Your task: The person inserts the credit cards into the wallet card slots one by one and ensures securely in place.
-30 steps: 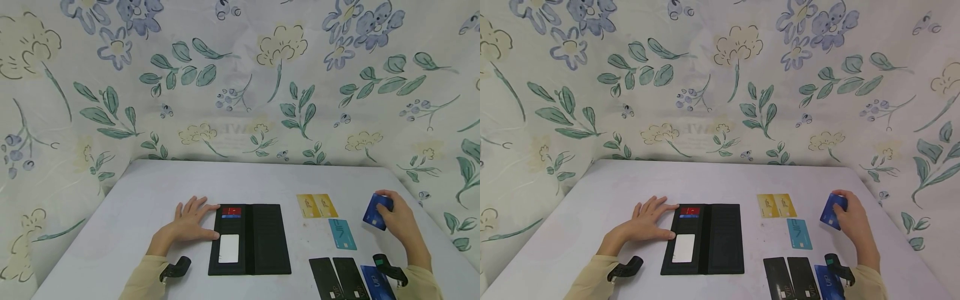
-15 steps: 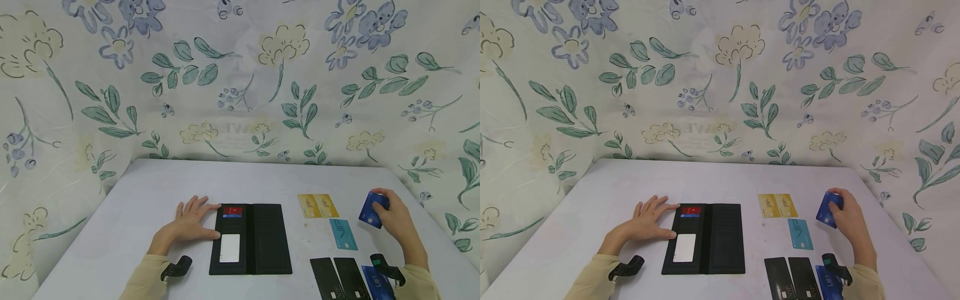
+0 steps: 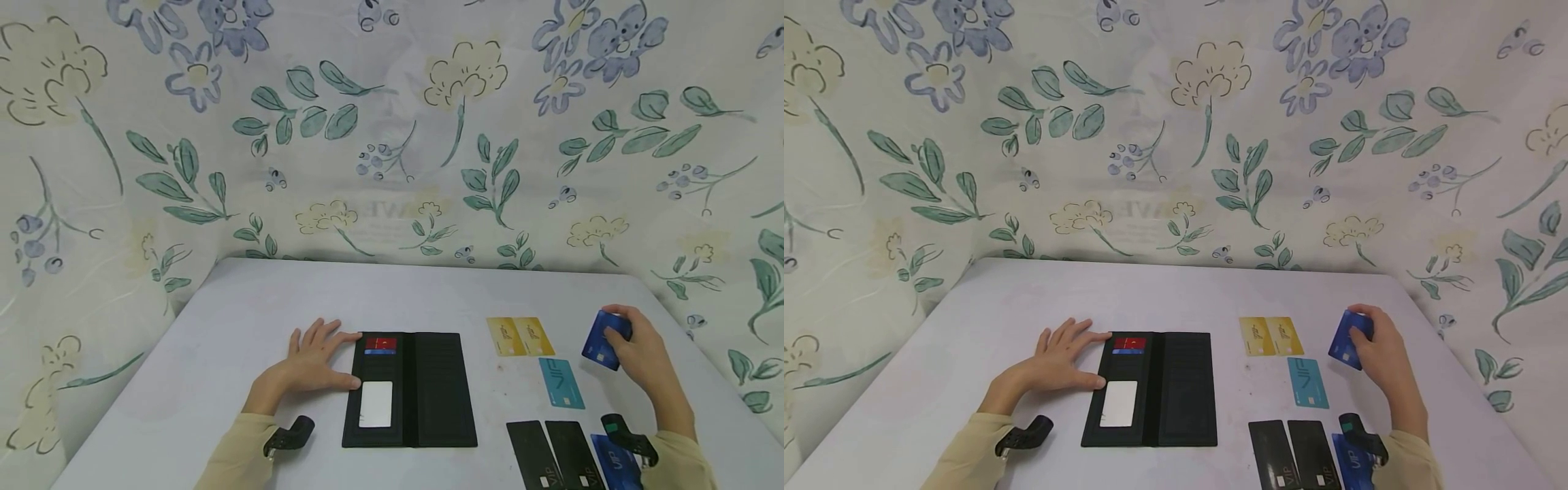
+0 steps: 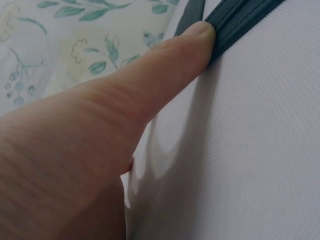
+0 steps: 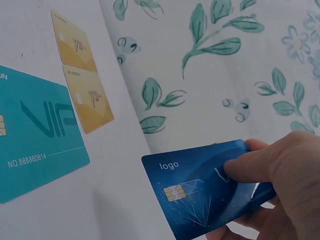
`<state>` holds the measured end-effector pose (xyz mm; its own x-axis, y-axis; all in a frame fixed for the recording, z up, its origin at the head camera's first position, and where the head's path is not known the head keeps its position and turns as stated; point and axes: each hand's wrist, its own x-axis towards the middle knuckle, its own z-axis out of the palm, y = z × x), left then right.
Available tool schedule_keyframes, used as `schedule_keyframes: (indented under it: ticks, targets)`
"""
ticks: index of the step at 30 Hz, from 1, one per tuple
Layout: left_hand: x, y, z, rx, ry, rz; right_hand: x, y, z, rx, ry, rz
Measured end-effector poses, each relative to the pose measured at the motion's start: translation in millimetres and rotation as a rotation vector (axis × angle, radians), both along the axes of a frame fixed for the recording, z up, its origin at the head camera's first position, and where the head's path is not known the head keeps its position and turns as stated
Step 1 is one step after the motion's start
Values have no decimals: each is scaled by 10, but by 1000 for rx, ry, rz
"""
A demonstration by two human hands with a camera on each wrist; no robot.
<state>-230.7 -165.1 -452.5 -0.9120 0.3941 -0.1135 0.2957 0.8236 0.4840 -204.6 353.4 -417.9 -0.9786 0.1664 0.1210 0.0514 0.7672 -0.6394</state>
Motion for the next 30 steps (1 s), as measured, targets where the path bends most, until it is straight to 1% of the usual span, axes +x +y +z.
schedule_keyframes:
  ticks: [5,15,24,30]
  targets:
    - [11,-7,5,-4,3,2,-4,-39,1,-2,18,1]
    - [12,-6,16,-1,-10,6,-54,-142,-2,3,91,21]
    - [3,5,9,4,-14,2,-70,-208,-26,3,100,20]
    - [-6,-2,-4,7,-19,8,-83,-286,-34,-9,112,54]
